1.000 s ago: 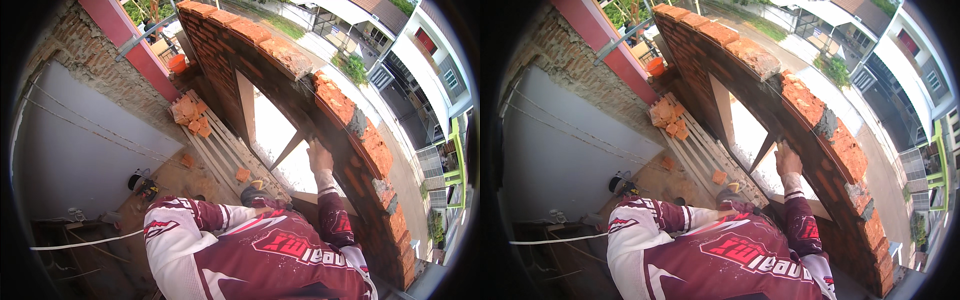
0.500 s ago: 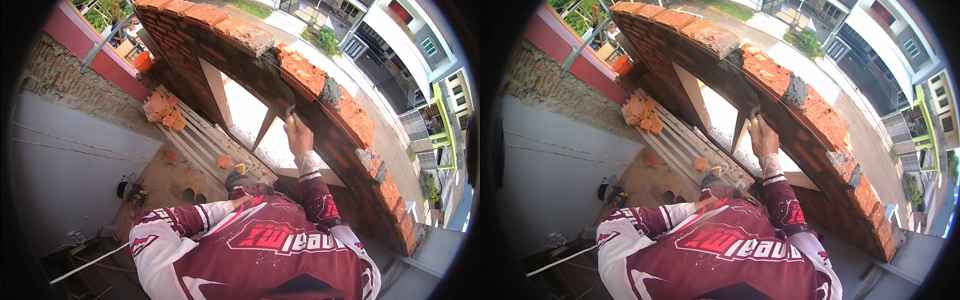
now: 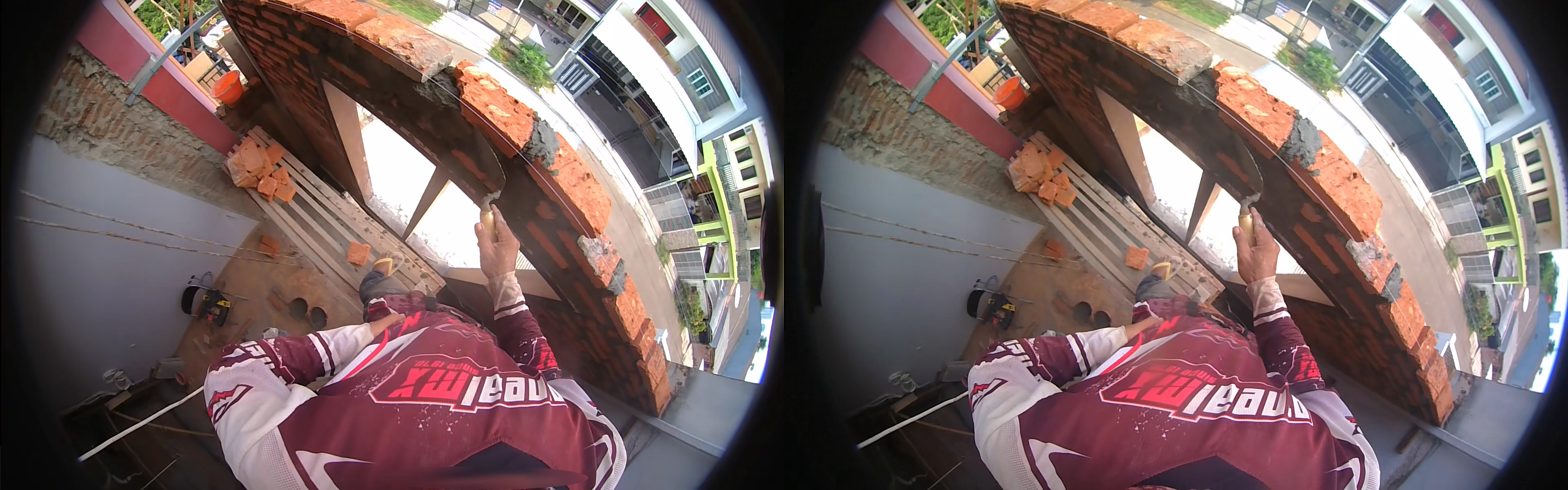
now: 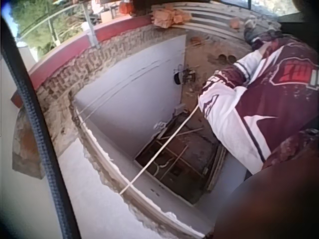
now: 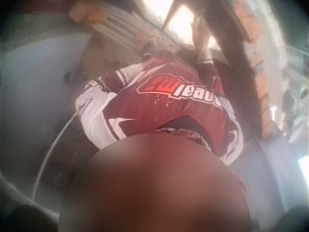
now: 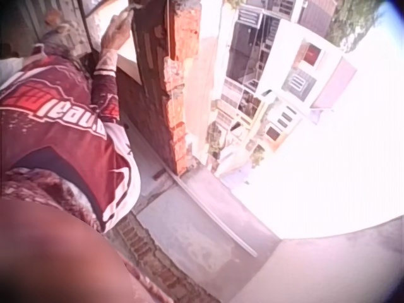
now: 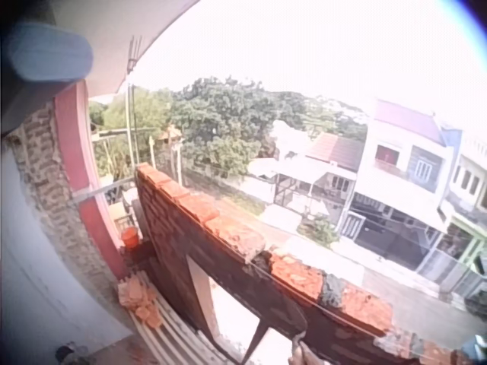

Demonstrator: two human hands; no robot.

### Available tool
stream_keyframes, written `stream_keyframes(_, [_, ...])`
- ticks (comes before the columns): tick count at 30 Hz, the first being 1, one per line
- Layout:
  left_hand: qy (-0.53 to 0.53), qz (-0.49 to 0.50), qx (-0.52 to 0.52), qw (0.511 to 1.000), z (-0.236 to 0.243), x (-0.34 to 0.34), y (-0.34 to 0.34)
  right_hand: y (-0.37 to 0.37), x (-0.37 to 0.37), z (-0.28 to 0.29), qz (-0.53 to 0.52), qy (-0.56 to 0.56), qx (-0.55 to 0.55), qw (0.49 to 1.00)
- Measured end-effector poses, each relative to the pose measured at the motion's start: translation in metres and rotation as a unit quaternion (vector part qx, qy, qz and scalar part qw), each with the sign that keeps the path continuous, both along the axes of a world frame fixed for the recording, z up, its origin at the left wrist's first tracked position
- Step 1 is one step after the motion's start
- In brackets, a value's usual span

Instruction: The person scoops mortar from a bucket with a trowel and applies it to the top of a brick wall, smoothing the joints between bricks. The person works along the wall, repeatedly filling gaps and leveling the surface.

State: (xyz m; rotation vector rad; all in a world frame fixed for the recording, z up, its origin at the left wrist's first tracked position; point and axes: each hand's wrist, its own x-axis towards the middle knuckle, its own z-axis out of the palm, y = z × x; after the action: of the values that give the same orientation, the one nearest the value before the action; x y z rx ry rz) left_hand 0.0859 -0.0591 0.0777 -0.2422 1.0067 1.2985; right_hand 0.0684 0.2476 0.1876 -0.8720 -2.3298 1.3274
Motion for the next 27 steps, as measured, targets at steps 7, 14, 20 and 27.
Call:
stream_keyframes(7, [0.005, -0.015, -0.008, 1.0, 0.001, -0.008, -0.002, -0.014, -0.08, -0.004, 0.142, -0.132, 0.165, 0.967])
stream_keyframes(14, [0.009, -0.022, -0.011, 1.0, 0.002, -0.015, -0.003, -0.01, -0.112, 0.013, 0.085, -0.144, 0.14, 0.976])
stream_keyframes(20, [0.004, -0.016, -0.013, 1.0, 0.002, -0.009, -0.003, -0.004, -0.096, 0.01, 0.05, -0.082, 0.103, 0.99])
stream_keyframes(27, [0.006, 0.001, -0.006, 1.0, 0.004, -0.004, -0.005, 0.011, -0.058, 0.015, 0.031, 0.003, 0.001, 1.0])
